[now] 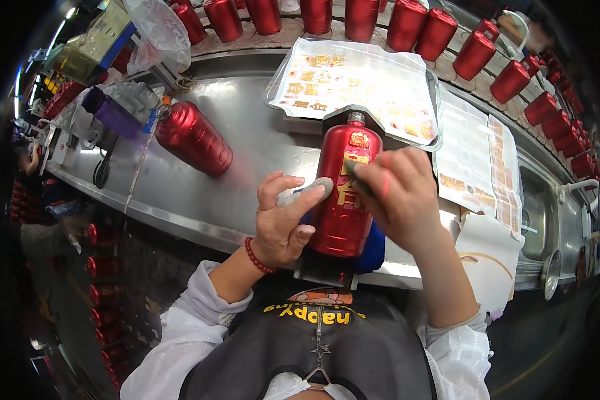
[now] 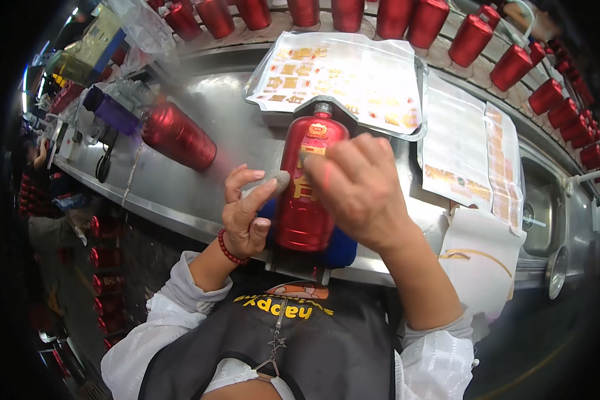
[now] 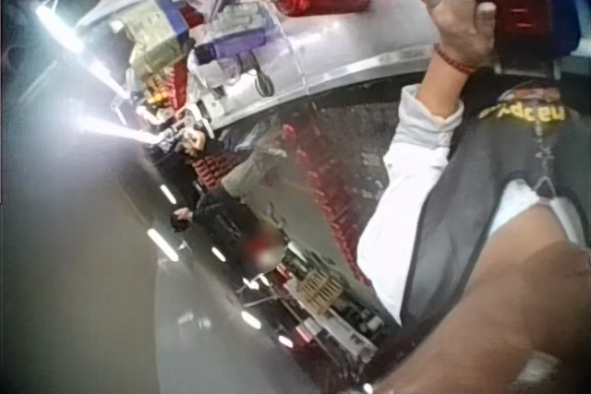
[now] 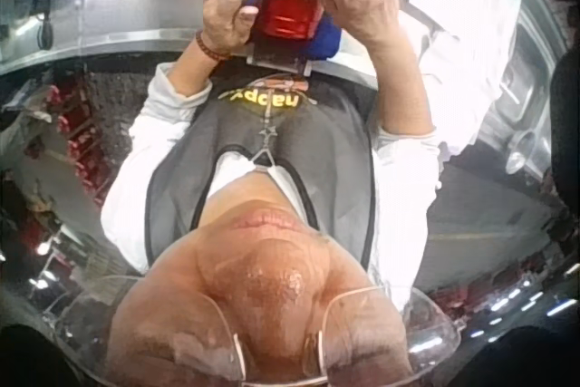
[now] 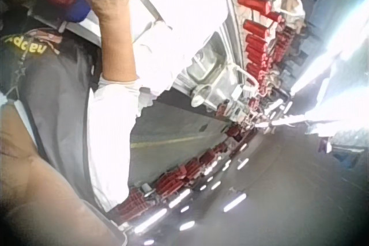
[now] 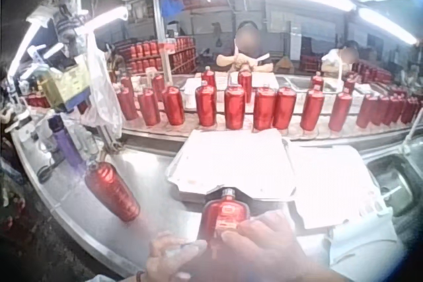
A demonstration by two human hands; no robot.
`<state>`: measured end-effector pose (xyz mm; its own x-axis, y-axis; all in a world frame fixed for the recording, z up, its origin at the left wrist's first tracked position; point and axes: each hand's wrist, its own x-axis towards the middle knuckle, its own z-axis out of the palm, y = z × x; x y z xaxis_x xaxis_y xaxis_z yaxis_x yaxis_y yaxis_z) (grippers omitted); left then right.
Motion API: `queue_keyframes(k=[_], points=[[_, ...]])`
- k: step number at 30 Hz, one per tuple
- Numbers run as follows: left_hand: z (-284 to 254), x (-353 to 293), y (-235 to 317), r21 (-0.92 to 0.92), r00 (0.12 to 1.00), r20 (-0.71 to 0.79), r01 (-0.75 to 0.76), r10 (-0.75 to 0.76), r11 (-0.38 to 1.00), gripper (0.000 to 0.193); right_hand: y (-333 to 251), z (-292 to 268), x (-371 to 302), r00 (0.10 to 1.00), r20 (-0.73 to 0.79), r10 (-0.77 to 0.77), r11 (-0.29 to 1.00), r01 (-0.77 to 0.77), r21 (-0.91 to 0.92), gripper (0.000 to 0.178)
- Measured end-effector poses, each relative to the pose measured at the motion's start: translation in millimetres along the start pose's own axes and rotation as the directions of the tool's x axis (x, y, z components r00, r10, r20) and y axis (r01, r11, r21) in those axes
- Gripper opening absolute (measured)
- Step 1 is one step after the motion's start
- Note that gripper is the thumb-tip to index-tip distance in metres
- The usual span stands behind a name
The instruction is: The person applies gold stickers to red cylindrical containers. They peel stickers from a sheet, position them on the container, and smooth them with a green pad. The person repeats this process on multiple containers.
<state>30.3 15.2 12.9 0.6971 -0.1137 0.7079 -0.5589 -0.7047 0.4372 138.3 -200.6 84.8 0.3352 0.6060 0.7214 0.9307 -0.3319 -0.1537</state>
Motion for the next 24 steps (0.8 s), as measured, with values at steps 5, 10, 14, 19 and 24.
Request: queue_keyframes(k=[5, 10, 14, 19, 24], points=[[-6, 10, -5, -0.022, 1.0, -0.013, -0.02, 0.02, 1.0, 0.057, -44, -14, -32, 0.889, 0.155, 0.432, 0.69, -0.436, 0.578, 0.017], [4, 30, -7, -0.045, 0.978, 0.162, -0.13, 0.135, 0.991, 0.065, -36, 26, -57, 0.514, 0.18, 0.839, 0.221, -0.623, 0.751, 0.022], [5, 19, -13, -0.062, 0.984, 0.159, -0.073, 0.082, 0.995, 0.068, -29, 33, -68, 0.471, 0.167, 0.866, 0.213, -0.651, 0.729, 0.023], [-4, 15, -14, 0.021, 0.986, 0.15, -0.077, 0.073, 0.997, 0.068, -27, 34, -70, 0.485, 0.17, 0.858, 0.222, -0.647, 0.729, 0.024], [-6, 57, -11, 0.085, 0.917, 0.301, -0.299, 0.262, 0.95, 0.065, -28, 33, -70, 0.487, 0.177, 0.855, 0.23, -0.663, 0.713, 0.023]])
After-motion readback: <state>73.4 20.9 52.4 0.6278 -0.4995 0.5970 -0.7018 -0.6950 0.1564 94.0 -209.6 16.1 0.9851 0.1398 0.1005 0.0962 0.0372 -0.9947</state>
